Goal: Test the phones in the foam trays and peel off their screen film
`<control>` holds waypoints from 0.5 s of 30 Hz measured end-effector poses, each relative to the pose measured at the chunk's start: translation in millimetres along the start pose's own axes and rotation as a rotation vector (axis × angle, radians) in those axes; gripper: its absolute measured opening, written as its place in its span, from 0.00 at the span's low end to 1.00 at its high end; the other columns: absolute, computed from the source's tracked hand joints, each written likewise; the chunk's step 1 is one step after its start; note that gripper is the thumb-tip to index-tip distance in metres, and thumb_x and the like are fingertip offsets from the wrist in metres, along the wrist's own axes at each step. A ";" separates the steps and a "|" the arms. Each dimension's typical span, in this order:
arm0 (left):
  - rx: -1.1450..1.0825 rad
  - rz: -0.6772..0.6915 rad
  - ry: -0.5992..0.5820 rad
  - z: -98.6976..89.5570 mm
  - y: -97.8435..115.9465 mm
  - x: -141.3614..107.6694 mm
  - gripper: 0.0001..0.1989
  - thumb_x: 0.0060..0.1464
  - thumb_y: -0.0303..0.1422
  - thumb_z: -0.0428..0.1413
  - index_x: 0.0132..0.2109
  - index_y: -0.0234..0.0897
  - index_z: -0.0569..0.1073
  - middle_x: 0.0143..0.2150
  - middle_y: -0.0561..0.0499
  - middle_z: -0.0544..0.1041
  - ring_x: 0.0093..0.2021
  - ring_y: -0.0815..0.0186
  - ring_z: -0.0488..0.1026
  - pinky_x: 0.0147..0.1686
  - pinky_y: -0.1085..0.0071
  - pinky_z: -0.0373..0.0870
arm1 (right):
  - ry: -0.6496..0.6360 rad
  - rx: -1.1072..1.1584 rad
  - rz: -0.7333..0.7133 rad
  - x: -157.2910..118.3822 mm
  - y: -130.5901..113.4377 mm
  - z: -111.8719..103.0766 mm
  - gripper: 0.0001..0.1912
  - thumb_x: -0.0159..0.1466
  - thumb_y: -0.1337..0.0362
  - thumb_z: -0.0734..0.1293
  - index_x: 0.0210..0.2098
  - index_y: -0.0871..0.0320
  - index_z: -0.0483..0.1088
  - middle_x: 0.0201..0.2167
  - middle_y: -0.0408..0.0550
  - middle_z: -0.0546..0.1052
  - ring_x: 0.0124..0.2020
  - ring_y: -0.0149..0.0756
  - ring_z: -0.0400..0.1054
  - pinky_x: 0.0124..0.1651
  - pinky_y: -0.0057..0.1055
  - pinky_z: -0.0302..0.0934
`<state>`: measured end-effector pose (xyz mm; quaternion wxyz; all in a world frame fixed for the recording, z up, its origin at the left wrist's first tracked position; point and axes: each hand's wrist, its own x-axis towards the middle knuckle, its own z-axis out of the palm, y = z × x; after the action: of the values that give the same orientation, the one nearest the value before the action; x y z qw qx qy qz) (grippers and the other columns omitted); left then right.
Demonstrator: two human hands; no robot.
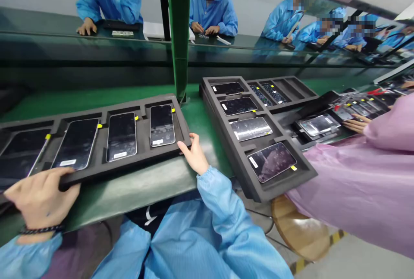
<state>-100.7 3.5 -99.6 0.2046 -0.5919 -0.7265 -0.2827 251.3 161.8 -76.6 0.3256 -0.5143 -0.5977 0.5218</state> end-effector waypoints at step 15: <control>-0.136 -0.096 -0.110 41.7 -12.4 100.5 0.17 0.55 0.49 0.58 0.42 0.40 0.76 0.45 0.49 0.79 0.50 0.58 0.75 0.57 0.59 0.65 | 0.183 -0.272 -0.174 118.7 -51.2 10.3 0.22 0.67 0.53 0.65 0.57 0.55 0.66 0.55 0.53 0.76 0.57 0.42 0.69 0.63 0.41 0.61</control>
<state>-132.9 103.9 -69.7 0.1100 -0.5834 -0.7434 -0.3081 197.0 276.0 -47.5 0.3498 -0.5452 -0.6730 0.3570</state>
